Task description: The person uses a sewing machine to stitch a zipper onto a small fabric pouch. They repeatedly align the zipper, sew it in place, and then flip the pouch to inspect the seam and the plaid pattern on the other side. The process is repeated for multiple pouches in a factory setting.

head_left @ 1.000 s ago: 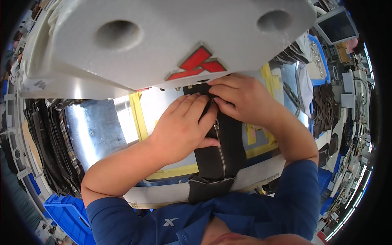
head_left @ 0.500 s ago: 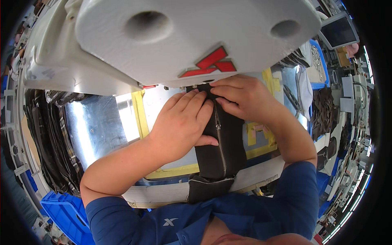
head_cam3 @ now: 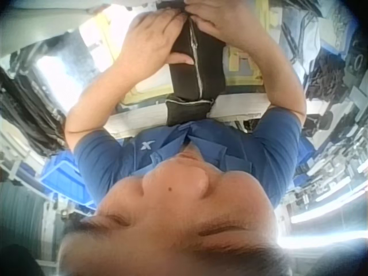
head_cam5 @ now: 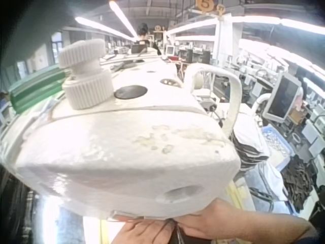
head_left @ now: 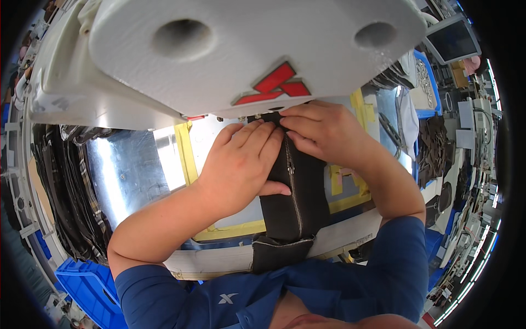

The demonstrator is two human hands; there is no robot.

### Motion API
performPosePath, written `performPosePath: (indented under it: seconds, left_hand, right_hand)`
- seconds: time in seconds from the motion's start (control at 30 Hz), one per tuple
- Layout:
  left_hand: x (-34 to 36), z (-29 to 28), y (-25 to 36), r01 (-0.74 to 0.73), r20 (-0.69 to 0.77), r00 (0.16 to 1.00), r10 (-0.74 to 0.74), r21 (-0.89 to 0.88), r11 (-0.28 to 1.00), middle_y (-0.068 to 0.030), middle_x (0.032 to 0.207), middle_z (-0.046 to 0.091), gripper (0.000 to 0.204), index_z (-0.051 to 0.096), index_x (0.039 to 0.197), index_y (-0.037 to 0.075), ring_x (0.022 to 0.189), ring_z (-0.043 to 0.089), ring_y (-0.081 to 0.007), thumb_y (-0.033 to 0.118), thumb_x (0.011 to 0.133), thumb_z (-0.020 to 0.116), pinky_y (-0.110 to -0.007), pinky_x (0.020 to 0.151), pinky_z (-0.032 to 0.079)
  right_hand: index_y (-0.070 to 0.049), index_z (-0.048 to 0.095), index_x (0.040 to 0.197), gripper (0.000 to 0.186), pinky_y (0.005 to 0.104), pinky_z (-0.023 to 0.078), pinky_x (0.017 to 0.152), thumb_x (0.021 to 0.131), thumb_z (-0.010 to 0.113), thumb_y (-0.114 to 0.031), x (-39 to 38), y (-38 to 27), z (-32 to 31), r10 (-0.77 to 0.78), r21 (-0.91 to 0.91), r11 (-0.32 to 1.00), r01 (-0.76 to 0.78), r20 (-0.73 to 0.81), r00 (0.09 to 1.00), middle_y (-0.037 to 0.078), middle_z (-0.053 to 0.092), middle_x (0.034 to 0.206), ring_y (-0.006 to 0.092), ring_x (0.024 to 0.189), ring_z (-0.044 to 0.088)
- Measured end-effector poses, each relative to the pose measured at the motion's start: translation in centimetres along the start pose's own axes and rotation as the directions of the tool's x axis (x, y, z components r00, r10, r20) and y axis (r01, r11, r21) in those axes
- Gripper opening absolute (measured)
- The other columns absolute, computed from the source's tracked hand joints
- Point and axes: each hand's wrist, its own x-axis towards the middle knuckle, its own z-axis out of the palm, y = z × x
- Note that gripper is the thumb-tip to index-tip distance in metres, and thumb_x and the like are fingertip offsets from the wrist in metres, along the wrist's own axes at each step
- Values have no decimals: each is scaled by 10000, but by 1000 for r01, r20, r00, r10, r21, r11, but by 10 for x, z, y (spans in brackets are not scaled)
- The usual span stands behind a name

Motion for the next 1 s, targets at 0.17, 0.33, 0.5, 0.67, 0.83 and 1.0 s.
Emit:
performPosePath:
  seconds: [0.17, 0.33, 0.5, 0.67, 0.83, 1.0]
  left_hand:
    - [0, 0, 0, 4, 16, 1000, -4, 13, 1000, -166, 1411, 637, 976, 617, 1382, -19, 1289, 618, -342, 645, 697, 822, -485, 1120, 449]
    - [4, -1, 0, -8, 26, 1000, 7, 47, 999, -152, 1451, 628, 962, 639, 1368, -14, 1318, 593, -324, 650, 695, 820, -477, 1123, 437]
    - [7, -4, 1, -15, 42, 999, 11, 97, 995, -141, 1465, 626, 985, 645, 1376, -7, 1307, 591, -333, 681, 692, 810, -484, 1104, 444]
    - [8, -5, 3, -14, 47, 999, 8, 131, 991, -138, 1467, 626, 962, 654, 1370, -7, 1276, 590, -338, 702, 731, 772, -478, 1079, 449]
    - [8, -2, 5, -22, 43, 999, 15, 162, 987, -140, 1461, 627, 955, 654, 1369, -12, 1255, 596, -336, 705, 747, 758, -469, 1060, 457]
    - [9, -2, 5, -19, 60, 998, 10, 158, 987, -138, 1476, 611, 932, 651, 1356, -4, 1238, 588, -312, 690, 746, 772, -463, 1029, 462]
  right_hand:
    - [-68, 749, 1095, 266, 375, 622, 863, 843, 789, -141, 1, 0, -1, -34, -43, 998, 35, 11, 999, 62, 754, 1193, 269, 988, 748]
    - [-76, 736, 1071, 242, 368, 618, 836, 843, 779, -144, 0, -1, 0, -60, -78, 995, 58, -17, 998, 46, 747, 1159, 251, 961, 744]
    - [-77, 791, 1067, 204, 371, 630, 791, 874, 793, -146, -10, -3, 4, 21, -47, 999, -21, -6, 1000, 34, 782, 1181, 238, 947, 766]
    - [-71, 772, 1201, 274, 386, 615, 835, 970, 731, -213, -10, -3, -18, 81, 39, 995, -89, 162, 983, 45, 779, 1262, 253, 1032, 760]
    - [-82, 773, 1247, 302, 405, 612, 847, 998, 703, -238, -13, -7, -26, 143, 68, 985, -161, 217, 966, 41, 774, 1304, 255, 1087, 755]
    - [-69, 764, 1242, 313, 391, 614, 834, 1004, 690, -259, -11, -8, -24, 114, 26, 992, -122, 193, 974, 38, 764, 1328, 246, 1102, 750]
